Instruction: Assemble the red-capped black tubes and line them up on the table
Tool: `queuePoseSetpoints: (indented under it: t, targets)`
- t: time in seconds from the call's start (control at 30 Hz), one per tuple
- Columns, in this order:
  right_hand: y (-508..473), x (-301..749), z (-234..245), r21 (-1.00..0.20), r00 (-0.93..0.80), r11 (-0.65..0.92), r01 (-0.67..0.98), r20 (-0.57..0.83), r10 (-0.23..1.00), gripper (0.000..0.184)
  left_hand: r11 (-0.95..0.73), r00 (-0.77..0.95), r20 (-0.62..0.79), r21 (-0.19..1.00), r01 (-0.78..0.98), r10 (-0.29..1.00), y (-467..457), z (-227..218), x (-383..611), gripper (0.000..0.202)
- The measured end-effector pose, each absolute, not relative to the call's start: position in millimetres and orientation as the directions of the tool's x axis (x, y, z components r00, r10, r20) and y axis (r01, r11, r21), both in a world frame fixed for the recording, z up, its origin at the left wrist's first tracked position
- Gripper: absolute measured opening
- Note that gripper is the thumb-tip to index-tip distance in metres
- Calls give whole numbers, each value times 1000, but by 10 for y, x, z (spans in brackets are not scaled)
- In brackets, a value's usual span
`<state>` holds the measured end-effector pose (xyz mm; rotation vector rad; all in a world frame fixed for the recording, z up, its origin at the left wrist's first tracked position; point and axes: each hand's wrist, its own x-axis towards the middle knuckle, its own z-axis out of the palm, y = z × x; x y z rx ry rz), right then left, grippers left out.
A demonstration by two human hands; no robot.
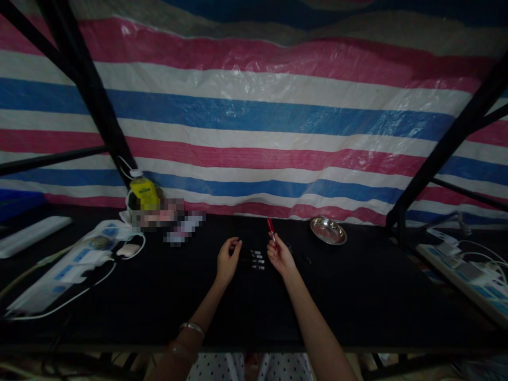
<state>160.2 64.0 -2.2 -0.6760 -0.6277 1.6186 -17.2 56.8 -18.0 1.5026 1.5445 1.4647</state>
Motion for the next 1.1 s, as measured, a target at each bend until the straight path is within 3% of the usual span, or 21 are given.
queuePoseSetpoints:
  t: [0.13,0.27,0.33,0.47,0.6,0.77,1.0,1.1]
  targets:
    - [654,1515,-123,-896,20,-63,-439,-79,997,38,-236,-283,312,933,272,907,500,-92,-153,41]
    - [606,1400,-153,-982,40,156,-104,153,987,38,-266,-221,317,935,234,922,450,-54,-141,40]
    - [555,1377,-129,-962,38,267,59,270,962,36,-282,-177,325,932,228,929,441,-46,-134,38]
    - [469,1397,-78,-889,16,322,325,346,938,35,-293,-153,339,920,259,928,460,-56,-128,35]
    - [447,1415,-67,-806,-12,323,496,365,931,33,-296,-135,354,898,324,925,512,-126,-157,37]
    - [441,1445,-50,-680,17,241,692,349,937,31,-304,-45,392,777,551,919,545,-193,-201,39]
    - [478,1466,-93,-538,-13,178,824,296,955,25,-287,154,262,607,741,953,488,-117,-142,37]
    - [495,1455,-128,-539,-2,163,827,286,958,27,-283,183,228,560,779,956,474,-111,-115,35]
